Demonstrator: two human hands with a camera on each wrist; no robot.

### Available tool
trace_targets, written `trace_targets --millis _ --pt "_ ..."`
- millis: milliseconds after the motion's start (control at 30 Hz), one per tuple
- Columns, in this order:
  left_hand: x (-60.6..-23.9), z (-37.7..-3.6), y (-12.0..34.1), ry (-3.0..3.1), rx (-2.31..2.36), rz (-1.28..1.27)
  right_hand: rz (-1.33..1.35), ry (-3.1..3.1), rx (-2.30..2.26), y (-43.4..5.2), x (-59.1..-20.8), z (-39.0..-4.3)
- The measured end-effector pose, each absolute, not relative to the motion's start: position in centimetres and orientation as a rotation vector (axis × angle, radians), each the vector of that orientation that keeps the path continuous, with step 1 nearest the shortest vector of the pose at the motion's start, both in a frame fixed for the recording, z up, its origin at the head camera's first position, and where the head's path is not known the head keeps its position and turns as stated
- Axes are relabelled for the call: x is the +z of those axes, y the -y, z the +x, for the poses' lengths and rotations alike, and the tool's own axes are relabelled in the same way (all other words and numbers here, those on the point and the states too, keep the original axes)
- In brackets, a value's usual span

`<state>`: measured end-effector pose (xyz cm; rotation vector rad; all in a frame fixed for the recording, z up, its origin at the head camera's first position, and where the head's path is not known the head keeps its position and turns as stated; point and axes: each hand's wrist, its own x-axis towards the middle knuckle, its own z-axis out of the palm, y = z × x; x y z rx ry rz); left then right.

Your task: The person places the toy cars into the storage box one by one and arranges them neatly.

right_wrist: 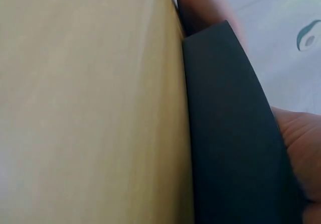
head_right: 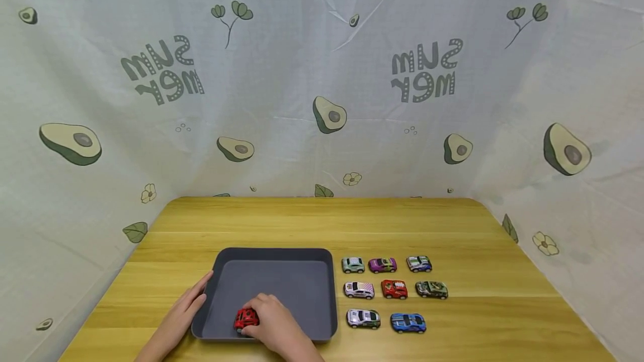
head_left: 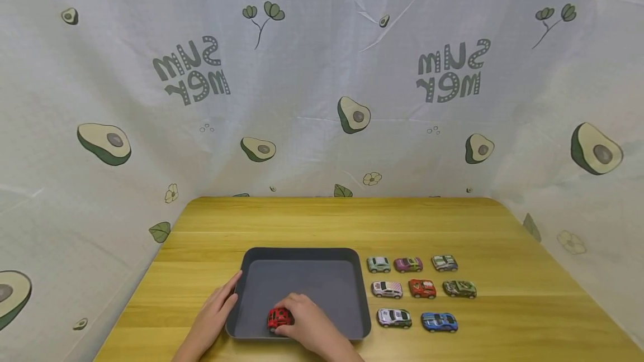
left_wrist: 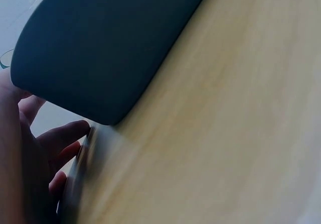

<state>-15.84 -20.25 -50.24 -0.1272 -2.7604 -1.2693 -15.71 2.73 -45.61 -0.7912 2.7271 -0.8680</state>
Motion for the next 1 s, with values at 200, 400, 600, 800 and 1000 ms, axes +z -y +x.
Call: trace_targets --millis 200,400,600,800,1000 --pt "-50.1 -15.9 20.3 2.775 -1.289 -0.127 -0.836 -2.707 -0.812 -2.7 -45.6 -16.1" --pt "-50.0 -15.9 20.2 2.794 -1.299 -0.118 -0.913 -2.665 -0.781 -2.6 -45.8 -16.6" --pt "-50.1 -15.9 20.2 2.788 -1.294 -0.115 -0.935 -2.607 -0.828 -2.7 -45.9 -16.8" --pt "-50.0 -16.0 20.1 2.788 -1.31 -0.115 -0.915 -2.541 -0.911 -3.0 -46.0 -16.9" --pt "-50.1 -15.9 20.2 2.788 -1.307 -0.113 -0.89 -2.495 -0.962 -3.7 -46.1 -16.8"
